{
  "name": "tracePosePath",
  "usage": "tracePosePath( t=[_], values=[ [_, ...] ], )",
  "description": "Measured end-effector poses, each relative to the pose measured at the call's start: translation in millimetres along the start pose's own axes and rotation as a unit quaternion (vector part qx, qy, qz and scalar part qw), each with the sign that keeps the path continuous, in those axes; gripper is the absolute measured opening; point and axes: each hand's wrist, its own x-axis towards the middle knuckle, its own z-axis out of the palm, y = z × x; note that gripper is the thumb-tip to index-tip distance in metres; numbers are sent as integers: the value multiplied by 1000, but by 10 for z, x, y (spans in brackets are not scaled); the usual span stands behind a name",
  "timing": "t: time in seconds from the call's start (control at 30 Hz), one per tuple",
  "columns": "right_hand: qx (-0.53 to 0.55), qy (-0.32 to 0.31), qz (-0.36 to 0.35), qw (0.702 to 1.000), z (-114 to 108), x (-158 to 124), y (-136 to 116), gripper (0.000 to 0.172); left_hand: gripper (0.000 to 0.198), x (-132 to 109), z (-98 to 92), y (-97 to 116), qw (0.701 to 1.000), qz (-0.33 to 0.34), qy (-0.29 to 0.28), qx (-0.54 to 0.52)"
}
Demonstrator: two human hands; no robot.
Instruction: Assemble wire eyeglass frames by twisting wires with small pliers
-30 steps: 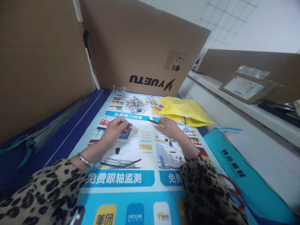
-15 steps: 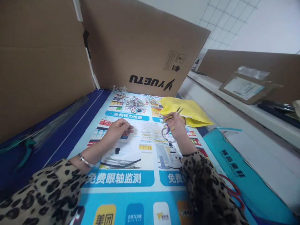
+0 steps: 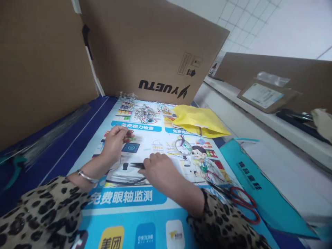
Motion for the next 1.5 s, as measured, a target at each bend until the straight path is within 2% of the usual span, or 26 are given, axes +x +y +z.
tracePosePath(
  t=[0.07,0.13,0.23,0.3,0.33,0.4,0.5,0.63,0.8,0.87,0.93,1.13,1.3,1.4,1.5],
  values=[
    [0,9,10,1000,73,-49,-159,44,15,-1,5,-7,1000,-4,-3,0],
    [10,19,22,1000,114,-76,-210,48,15,-9,15,-14,1000,-5,-9,2],
    [45,22,7,999,99,-97,-93,45,16,-25,25,-20,1000,-8,-14,11],
    [67,6,-23,997,60,-105,91,33,16,-30,27,-19,1000,-11,-14,18],
    [72,4,-7,997,40,-108,200,30,16,-30,28,-18,1000,-11,-13,19],
    [82,27,114,990,10,-112,409,28,17,-29,28,-17,1000,-9,-12,21],
    [160,6,158,974,4,-97,595,22,18,-29,32,-21,1000,-8,-17,20],
    [219,7,110,969,47,81,520,31,17,-38,36,-36,1000,17,-9,9],
    [184,0,12,983,146,521,234,42,16,-16,21,-48,997,69,44,-4],
    [152,-16,-29,988,205,651,146,33,15,2,13,-47,994,83,66,-5],
    [113,-11,-41,993,257,714,83,25,15,16,11,-46,994,82,73,-3],
    [73,2,-48,996,282,724,-8,24,16,11,18,-58,996,73,58,13],
    [193,3,-54,980,293,780,100,31,13,34,6,-95,995,49,72,-41],
    [231,3,-14,973,277,786,274,31,14,83,-11,-62,993,32,68,-88],
    [215,40,59,974,183,764,544,28,14,166,-59,53,989,34,82,-116]
  ],
)
